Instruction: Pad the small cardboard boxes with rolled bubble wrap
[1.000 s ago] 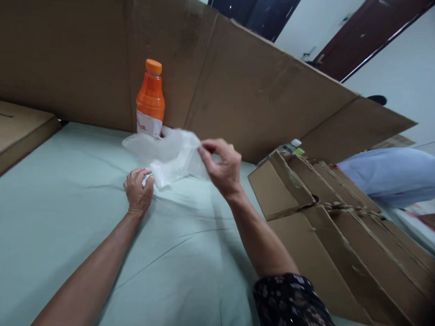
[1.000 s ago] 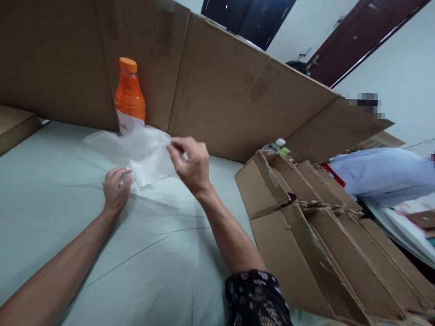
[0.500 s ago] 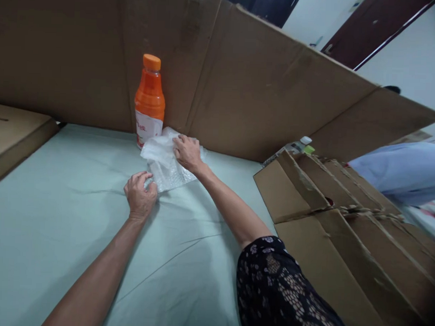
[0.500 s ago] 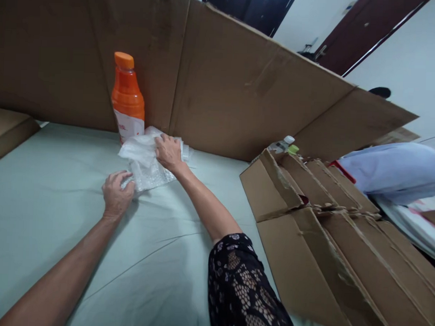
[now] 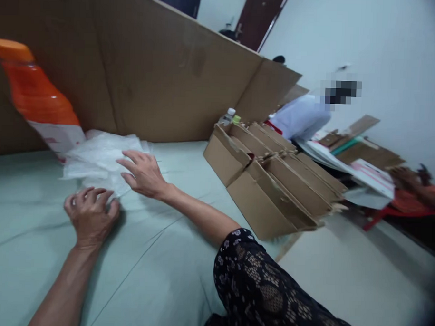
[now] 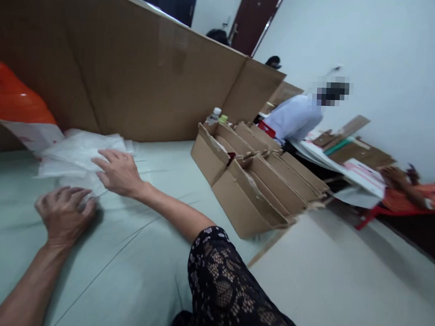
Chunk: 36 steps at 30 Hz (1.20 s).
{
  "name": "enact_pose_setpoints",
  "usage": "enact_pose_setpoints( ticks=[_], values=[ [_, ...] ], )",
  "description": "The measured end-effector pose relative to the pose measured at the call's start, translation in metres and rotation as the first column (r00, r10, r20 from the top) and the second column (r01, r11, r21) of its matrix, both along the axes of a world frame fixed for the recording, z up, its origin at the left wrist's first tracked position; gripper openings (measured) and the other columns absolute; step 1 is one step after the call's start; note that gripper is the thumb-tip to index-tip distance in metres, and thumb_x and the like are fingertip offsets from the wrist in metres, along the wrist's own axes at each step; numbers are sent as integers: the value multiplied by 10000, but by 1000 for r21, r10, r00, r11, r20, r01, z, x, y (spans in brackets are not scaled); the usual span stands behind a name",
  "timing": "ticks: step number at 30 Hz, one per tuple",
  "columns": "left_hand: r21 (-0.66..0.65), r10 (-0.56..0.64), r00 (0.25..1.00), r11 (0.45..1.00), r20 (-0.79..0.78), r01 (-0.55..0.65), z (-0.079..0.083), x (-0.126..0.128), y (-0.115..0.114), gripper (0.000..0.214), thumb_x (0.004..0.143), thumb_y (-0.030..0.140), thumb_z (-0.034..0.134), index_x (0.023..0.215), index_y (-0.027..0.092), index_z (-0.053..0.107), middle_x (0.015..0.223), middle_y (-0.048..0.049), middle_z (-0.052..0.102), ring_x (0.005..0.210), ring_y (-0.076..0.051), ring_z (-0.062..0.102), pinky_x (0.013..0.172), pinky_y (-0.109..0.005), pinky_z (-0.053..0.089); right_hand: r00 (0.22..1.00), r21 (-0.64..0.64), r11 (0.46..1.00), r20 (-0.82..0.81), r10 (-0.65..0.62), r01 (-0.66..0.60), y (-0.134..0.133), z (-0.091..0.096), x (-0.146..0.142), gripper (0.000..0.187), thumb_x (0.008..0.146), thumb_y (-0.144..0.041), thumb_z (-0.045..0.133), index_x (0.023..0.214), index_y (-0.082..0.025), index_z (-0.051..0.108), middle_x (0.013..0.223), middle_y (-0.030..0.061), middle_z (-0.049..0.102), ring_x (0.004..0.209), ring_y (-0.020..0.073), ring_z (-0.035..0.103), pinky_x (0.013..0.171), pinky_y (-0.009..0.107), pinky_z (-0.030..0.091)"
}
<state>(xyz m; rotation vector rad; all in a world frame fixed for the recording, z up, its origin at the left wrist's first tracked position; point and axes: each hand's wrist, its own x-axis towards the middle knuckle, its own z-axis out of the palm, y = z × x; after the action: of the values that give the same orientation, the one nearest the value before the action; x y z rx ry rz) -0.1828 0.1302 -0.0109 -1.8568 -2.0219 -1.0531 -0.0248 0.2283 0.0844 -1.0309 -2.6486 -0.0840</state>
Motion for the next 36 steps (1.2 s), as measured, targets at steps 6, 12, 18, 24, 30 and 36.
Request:
enact_pose_setpoints(
  ticks=[6,12,18,24,30,36],
  values=[
    [31,-21,1000,999,-11,21,-9,0,1,233,836,275,560,1024,246,694,1107,-105,736,1263,-422,579,1092,-705,320,972,-19,978,-108,-209,208,-92,-15,147,304,986,-339,542,1233,-254,697,1513,92,566,1449,269,447,1154,467,341],
    [22,56,989,998,139,-60,6,1,-4,200,807,317,593,943,229,710,1104,-121,702,1153,-387,605,1099,-639,344,761,269,720,-88,-643,640,-146,57,266,503,972,-352,509,1455,-218,545,1524,168,535,1446,357,445,1124,550,336],
    [51,141,976,987,165,-151,14,8,-1,211,791,300,578,915,191,708,1119,-172,651,1151,-373,576,1072,-585,352,542,317,555,135,-829,769,-149,79,322,354,921,-288,551,1204,-122,682,914,176,767,806,320,689,734,391,430],
    [138,122,978,980,169,-146,31,14,-42,274,817,300,574,1019,170,706,1205,-174,646,1172,-354,598,1076,-553,393,801,361,764,74,-595,534,-172,77,327,183,924,-217,561,920,-174,739,738,84,758,630,226,644,635,326,380],
    [210,-79,981,977,176,42,70,32,-147,371,884,352,657,1200,159,685,1295,-184,636,1260,-345,588,1110,-507,436,996,283,958,-89,-23,48,-211,86,265,179,977,-149,537,991,-163,715,792,45,754,699,174,630,782,325,452],
    [123,-75,938,992,339,35,61,40,-208,572,865,368,690,1403,208,575,1401,-147,591,1327,-354,552,1150,-541,411,872,308,868,-181,455,-389,-193,81,175,201,1040,-203,512,1120,-173,694,980,47,783,887,168,671,936,373,446]
  ],
)
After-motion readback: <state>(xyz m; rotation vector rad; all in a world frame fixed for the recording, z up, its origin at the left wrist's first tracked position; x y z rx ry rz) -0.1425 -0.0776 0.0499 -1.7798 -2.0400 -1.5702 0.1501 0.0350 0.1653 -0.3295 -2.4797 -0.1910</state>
